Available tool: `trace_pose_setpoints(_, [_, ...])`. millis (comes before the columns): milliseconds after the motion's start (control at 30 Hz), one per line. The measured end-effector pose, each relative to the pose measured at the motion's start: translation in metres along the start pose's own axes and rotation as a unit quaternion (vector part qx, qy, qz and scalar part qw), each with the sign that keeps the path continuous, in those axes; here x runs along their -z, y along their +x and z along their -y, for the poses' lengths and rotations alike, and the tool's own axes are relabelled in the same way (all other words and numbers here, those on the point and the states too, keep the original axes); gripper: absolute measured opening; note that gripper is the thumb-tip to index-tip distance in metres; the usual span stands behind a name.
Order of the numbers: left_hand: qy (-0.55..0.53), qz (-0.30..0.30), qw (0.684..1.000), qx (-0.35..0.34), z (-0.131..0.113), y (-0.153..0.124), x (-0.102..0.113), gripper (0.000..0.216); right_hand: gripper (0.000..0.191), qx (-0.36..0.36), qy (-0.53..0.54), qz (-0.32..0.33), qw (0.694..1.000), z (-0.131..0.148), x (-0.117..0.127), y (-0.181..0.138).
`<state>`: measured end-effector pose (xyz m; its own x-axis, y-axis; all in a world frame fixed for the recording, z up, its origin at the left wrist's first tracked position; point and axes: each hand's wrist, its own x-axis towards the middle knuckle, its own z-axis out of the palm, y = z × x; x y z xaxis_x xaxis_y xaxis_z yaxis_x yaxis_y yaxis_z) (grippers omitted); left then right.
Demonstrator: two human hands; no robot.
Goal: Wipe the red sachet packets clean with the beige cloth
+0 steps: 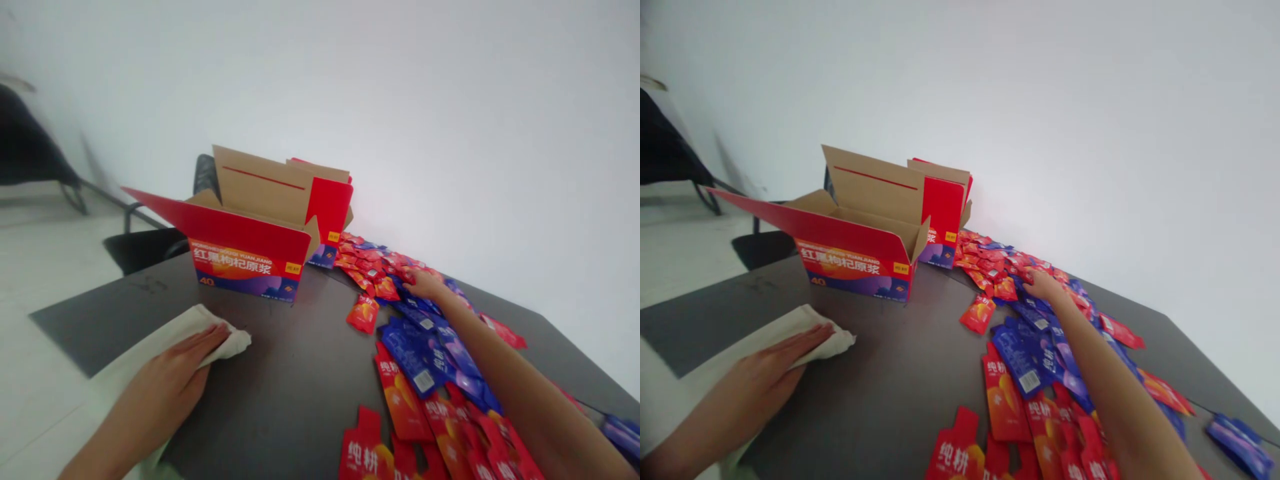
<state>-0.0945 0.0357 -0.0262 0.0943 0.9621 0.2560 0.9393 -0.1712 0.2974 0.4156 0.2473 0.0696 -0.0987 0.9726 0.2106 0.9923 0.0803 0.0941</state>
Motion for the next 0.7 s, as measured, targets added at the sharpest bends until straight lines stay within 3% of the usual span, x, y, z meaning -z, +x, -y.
trace_pose_setpoints(200, [-0.018, -0.011, 1.000, 0.007, 0.000, 0.000, 0.001, 0.055, 0.039, -0.063, -0.034, 0.007, 0.997, -0.003, -0.019, 0.013])
trace_pose_setpoints(367, [-0.025, -0.013, 1.000, 0.002, 0.000, 0.000, 0.000, 0.054, 0.041, -0.100, -0.071, -0.007, 0.992, -0.003, -0.016, 0.005])
trace_pose_setpoints(533, [-0.030, 0.001, 1.000, 0.003, -0.004, 0.000, 0.004, 0.053, 0.044, -0.079, -0.093, -0.022, 0.992, 0.016, 0.020, -0.019])
trace_pose_setpoints(633, [-0.026, 0.007, 1.000, 0.004, -0.008, 0.001, 0.008, 0.051, 0.046, -0.022, -0.125, -0.027, 0.992, 0.052, 0.051, -0.049])
trace_pose_setpoints(700, [-0.021, 0.007, 1.000, -0.001, -0.010, 0.001, 0.011, 0.051, 0.048, 0.045, -0.116, 0.020, 0.992, 0.089, 0.068, -0.075])
